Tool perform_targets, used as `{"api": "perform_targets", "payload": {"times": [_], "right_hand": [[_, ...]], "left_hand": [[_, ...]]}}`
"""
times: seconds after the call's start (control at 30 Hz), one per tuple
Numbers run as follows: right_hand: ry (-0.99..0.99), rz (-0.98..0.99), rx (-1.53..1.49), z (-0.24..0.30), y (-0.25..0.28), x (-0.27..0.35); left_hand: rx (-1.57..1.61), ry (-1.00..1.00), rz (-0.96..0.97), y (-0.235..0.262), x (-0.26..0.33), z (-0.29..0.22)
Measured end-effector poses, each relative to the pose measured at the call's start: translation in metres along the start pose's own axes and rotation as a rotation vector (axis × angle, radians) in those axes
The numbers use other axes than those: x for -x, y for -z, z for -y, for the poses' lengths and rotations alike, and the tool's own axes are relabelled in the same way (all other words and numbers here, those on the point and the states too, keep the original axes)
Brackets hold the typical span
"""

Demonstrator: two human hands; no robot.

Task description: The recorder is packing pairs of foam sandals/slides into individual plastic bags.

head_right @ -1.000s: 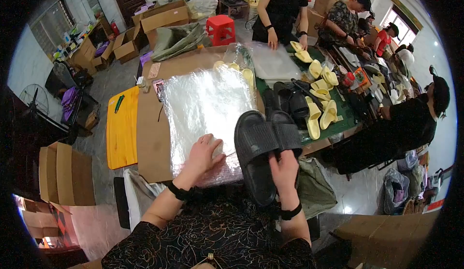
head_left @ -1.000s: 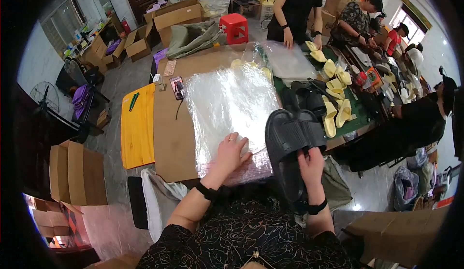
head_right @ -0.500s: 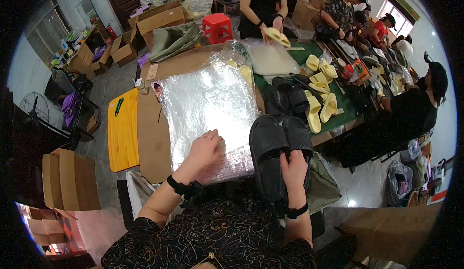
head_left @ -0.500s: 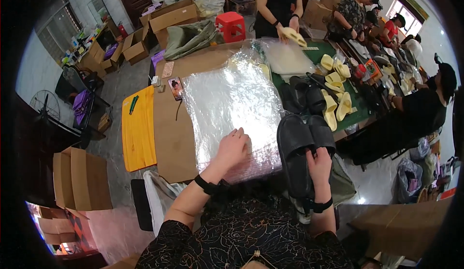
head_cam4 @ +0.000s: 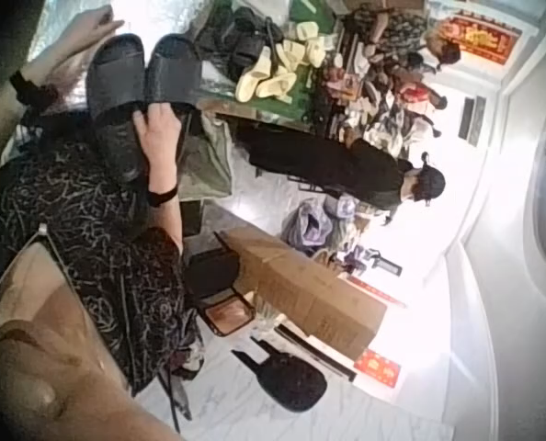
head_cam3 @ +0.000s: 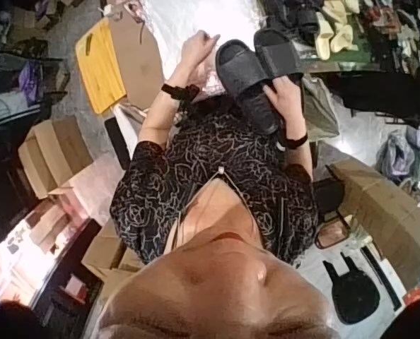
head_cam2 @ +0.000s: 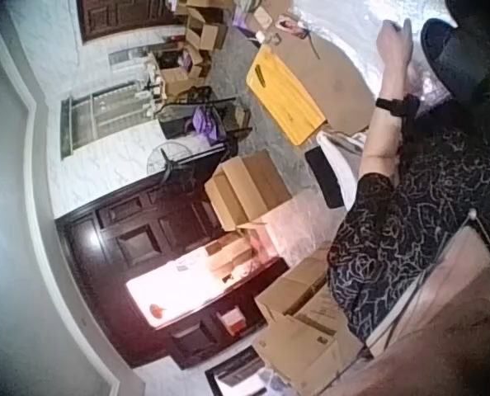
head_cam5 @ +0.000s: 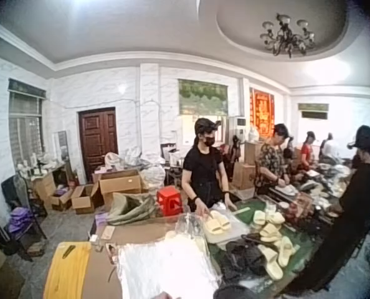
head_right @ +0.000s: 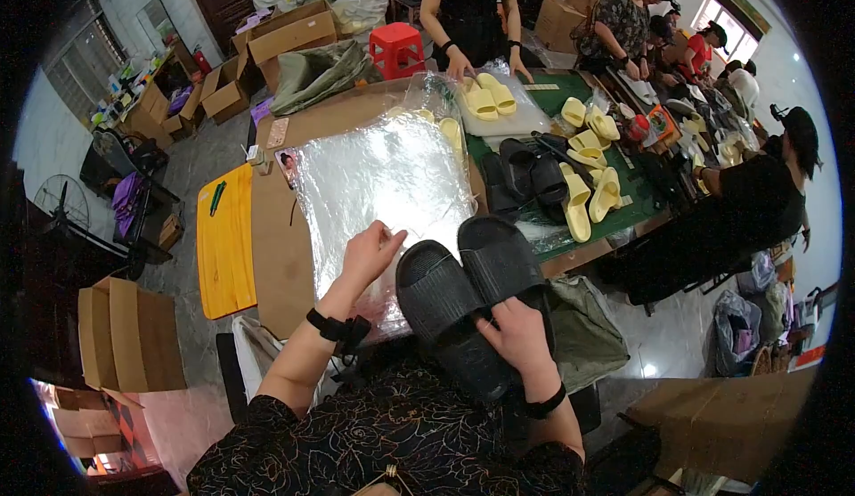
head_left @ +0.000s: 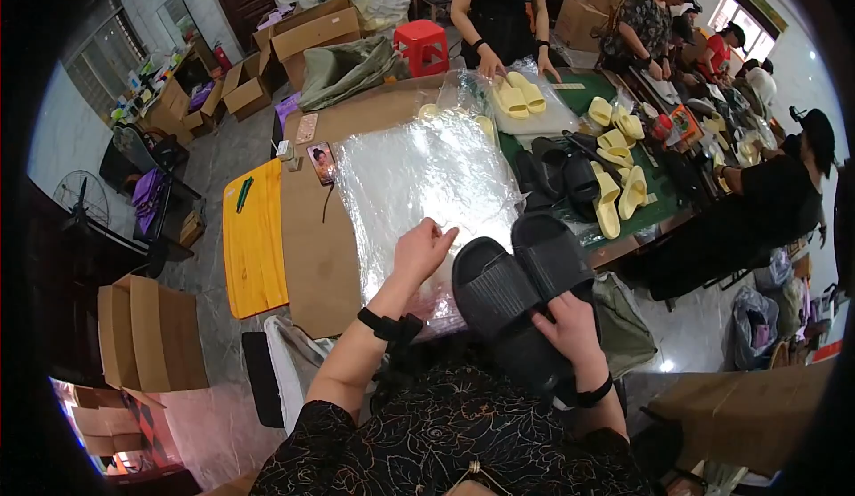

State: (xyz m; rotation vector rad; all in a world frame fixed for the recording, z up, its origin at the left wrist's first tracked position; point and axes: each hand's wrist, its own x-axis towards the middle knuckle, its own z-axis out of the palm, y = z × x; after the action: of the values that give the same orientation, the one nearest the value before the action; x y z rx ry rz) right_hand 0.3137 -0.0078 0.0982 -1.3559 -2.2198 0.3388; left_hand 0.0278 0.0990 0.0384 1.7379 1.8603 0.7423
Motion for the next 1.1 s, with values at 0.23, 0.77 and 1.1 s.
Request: {"api": "perform_targets", "payload": {"times": [0.23,0.77,1.1], "right_hand": [[0.08,0.024,0.08,0.007,-0.023,-0.018],[0.016,0.027,-0.057,0.018,-0.057,-0.059],[-0.147,-0.137,-0.132,0.01,-0.121,-0.136]], "left_hand": [[-0.086,-0.022,0.044,0.003,-0.004,0.01],[-0.062,-0.73,0.181,0.045,0.04,-0.034],[0.074,-0.795,0.245,0.066,0.076,-0.061]]}}
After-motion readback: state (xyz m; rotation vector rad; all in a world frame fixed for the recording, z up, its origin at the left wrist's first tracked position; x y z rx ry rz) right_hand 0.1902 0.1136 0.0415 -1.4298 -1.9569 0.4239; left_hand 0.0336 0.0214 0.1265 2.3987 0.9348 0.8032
